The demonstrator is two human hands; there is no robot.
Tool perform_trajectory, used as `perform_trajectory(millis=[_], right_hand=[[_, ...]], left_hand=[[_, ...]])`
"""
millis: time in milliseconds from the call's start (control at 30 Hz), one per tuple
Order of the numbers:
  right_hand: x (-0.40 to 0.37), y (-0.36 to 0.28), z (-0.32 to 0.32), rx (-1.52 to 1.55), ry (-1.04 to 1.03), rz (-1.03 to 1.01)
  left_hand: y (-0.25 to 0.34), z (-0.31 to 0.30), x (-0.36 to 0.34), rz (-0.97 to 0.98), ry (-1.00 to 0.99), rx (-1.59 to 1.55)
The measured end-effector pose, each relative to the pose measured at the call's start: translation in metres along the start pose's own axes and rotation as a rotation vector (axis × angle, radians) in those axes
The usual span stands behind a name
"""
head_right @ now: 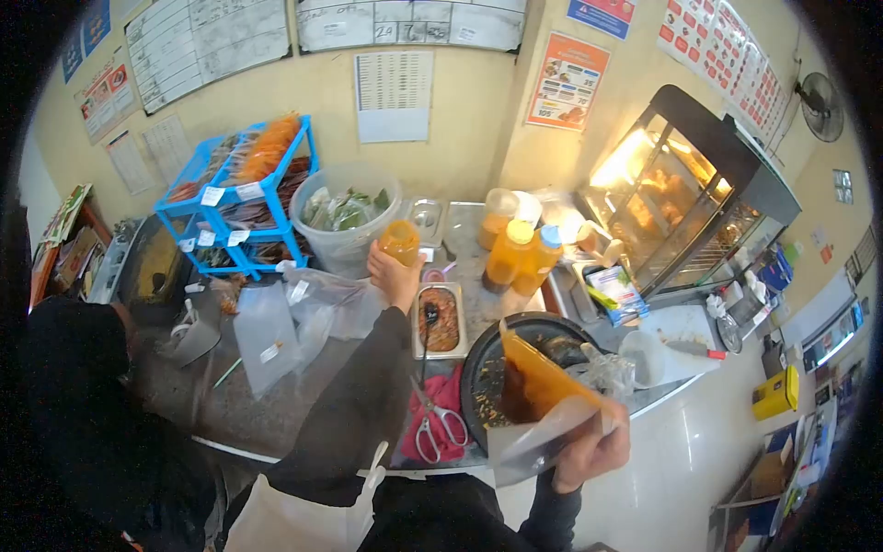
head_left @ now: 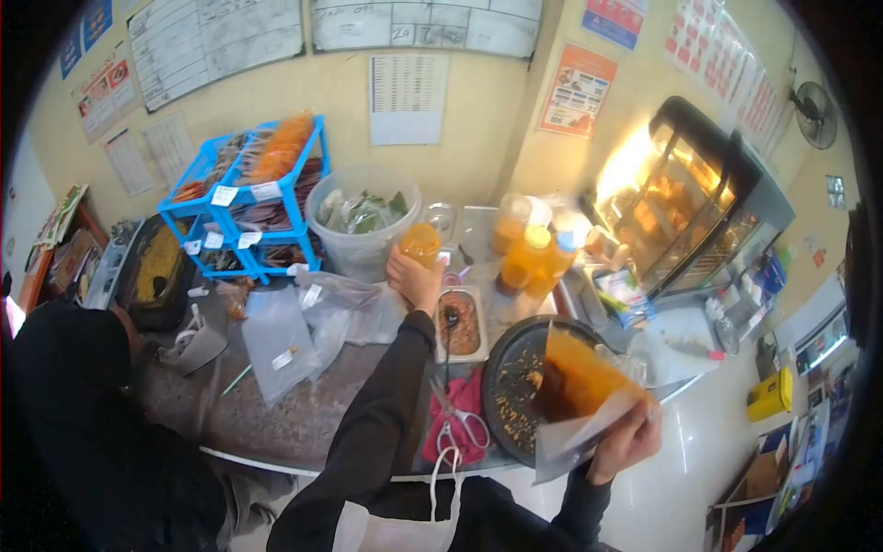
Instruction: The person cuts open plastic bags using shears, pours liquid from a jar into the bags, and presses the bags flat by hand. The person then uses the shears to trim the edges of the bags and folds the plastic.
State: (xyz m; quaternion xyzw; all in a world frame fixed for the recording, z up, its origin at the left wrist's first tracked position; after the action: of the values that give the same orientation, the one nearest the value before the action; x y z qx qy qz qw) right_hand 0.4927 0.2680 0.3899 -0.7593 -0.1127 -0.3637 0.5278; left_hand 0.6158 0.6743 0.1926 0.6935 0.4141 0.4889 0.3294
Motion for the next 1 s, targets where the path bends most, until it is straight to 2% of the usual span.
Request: perform_trajectory(millis=[67,133,233,333,433,533,633,733,933,1000], right_hand=[[0.002,0.002,-0.003,-0.051,0.036,-0.060],[0.002,0.013,-0.005,-0.037,0.027,-0.033],[0.000,0.030,-0.009,-0.012,-0.044,0.014],[0.000,0.041,-0.010,-0.056,-0.102,-0.007],[0.002,0.040,0.004,-0.046,-0.074,-0.030],[-0.002,0.034,0.022,-0.007,-0.070,-0.035],[-0.009,0.027,0.033,0.037,-0.121,-0.033],[-0.026,0.041,0.041,0.100,-0.172,-0.021],[-0.050,0.034,0.050,0.133,-0.392,0.015],[-0.052,0.016,0.051,0.115,-0.461,-0.034]], left_hand=[[-0.003,0.016,0.003,-0.003,0.013,-0.028],[-0.001,0.016,0.005,0.039,-0.009,-0.099],[0.017,-0.009,0.002,0.248,-0.029,-0.427],[0.049,-0.074,-0.013,0.528,0.069,-0.390],[0.068,-0.157,-0.034,0.460,0.033,-0.374],[0.030,-0.206,-0.065,0.169,-0.138,-0.297],[-0.014,-0.227,-0.096,0.039,-0.097,-0.260],[-0.026,-0.236,-0.112,0.042,-0.074,-0.112],[-0.037,-0.245,-0.129,0.025,-0.001,-0.135],[-0.037,-0.258,-0.135,0.112,0.080,-0.149]])
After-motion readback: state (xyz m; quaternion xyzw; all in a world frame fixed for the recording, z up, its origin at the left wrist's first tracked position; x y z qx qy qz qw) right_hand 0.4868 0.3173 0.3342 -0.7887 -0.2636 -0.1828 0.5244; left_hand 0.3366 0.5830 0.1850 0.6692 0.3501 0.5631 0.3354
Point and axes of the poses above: each hand's wrist, its own x-axis towards the middle knuckle, its own z-axis out of the palm, y = z × x, the point moved 5 cm from there along x, towards the middle knuckle, and after that the axes turned 8 degrees about -x, right-handed, at the moved point
